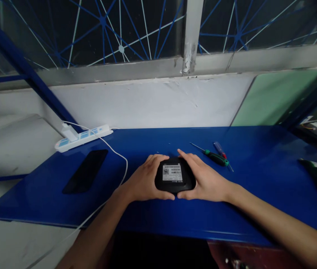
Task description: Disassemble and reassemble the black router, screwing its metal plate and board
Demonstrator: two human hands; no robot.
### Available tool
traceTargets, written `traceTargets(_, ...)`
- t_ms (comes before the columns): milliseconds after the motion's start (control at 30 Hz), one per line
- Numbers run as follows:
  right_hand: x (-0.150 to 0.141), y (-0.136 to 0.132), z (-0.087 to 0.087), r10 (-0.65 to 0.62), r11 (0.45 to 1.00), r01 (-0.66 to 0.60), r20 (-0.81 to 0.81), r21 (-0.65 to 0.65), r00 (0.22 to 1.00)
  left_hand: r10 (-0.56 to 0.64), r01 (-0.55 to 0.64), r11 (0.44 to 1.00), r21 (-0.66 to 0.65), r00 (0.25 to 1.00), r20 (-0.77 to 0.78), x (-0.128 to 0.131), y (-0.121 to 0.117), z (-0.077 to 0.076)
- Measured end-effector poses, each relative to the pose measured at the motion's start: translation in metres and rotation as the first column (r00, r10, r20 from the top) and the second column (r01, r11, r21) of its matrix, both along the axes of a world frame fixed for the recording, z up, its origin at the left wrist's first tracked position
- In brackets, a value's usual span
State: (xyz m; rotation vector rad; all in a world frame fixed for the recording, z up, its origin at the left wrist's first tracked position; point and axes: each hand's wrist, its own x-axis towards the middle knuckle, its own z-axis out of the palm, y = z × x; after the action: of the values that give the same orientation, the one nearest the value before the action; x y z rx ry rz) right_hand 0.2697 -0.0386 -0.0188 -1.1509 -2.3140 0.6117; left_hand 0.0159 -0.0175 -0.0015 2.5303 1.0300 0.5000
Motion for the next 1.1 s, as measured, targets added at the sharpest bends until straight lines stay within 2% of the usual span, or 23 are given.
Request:
traceTargets(233, 0.002, 0.000, -0.002, 0.007, 1.000, -0.007, -0.005, -0.008, 1.000, -0.046, 0.046, 0.997, 0.062, 0.999, 0.010, 0.001, 0.002, -0.003)
traceTargets(600, 0.002, 0.000, 0.004, 0.060, 0.998, -0.060, 0.000, -0.007, 0.998, -0.009, 0.008, 0.998, 0.062, 1.000, 0.008, 0.005, -0.001, -0.008)
traceTargets(900, 0.005, 0.002, 0.001, 0.012, 0.998, -0.009, 0.048, -0.062, 0.999, 0.047, -0.039, 0.994, 0.106, 0.997, -0.068, 0.006, -0.006, -0.012)
traceTargets(1100, 0.004, 0.001, 0.008, -0.001, 0.994, 0.008, 0.059, -0.113, 0.998, 0.038, -0.030, 0.990, 0.138, 0.998, -0.058, 0.002, -0.011, -0.018)
